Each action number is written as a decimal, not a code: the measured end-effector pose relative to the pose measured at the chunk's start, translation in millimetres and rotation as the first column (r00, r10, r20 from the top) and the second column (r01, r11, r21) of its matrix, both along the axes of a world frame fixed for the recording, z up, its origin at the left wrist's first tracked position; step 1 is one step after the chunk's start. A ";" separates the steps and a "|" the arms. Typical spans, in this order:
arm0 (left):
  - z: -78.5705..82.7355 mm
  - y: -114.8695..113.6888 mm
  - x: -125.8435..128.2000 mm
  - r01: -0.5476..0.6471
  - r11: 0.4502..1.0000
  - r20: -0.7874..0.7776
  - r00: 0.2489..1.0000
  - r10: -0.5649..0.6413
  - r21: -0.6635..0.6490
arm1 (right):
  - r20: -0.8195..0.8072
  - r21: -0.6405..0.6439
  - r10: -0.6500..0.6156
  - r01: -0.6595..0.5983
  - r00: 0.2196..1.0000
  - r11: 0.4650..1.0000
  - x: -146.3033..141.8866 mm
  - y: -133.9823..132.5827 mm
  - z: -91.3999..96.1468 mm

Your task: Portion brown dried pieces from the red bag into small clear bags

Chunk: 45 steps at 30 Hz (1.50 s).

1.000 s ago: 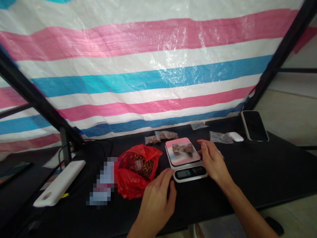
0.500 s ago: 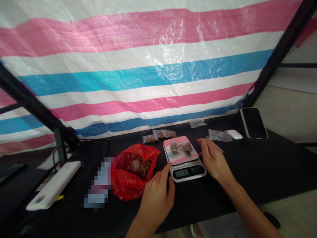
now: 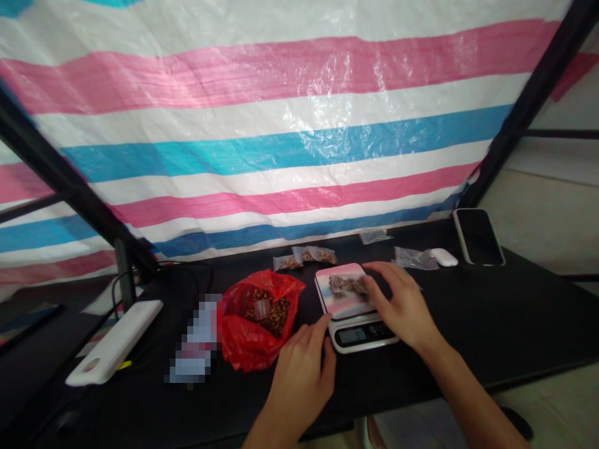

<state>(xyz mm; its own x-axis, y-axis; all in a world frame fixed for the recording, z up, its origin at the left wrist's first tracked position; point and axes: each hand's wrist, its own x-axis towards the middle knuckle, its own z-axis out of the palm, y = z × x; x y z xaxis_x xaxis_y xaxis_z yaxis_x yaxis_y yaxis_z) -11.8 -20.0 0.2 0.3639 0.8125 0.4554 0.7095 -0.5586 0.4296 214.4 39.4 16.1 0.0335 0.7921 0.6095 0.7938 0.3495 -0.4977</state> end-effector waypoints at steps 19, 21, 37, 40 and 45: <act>10.3 -0.6 -33.4 -0.129 0.969 0.754 0.610 0.245 -0.210 | -0.310 -0.002 0.632 -0.665 0.711 0.747 -117.0 -38.2 26.9; 19.2 3.9 -50.7 -0.230 0.950 0.785 0.538 0.306 -0.212 | -0.300 -0.008 0.665 -0.699 0.684 0.715 -126.8 -36.9 28.8; -1.1 -10.0 -108.0 -0.381 0.885 0.538 0.703 0.466 -0.267 | 0.158 -0.267 0.254 -0.206 0.954 0.941 -200.3 0.0 7.4; 1.8 -12.2 -110.0 -0.431 0.880 0.521 0.714 0.468 -0.199 | 0.053 -0.179 0.306 -0.292 0.951 0.939 -191.2 4.0 7.4; -0.6 -13.0 -105.8 -0.413 0.898 0.478 0.764 0.434 -0.155 | 0.171 -0.096 0.392 -0.380 0.904 0.920 -157.3 2.9 10.9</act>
<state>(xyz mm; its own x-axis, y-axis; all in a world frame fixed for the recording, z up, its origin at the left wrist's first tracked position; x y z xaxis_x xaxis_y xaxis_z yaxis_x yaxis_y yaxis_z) -117.6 -33.0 -0.5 -0.2836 0.8510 0.4420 0.5591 -0.2277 0.7972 57.1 42.3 27.0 -0.3900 0.7550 0.5272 0.6818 0.6215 -0.3857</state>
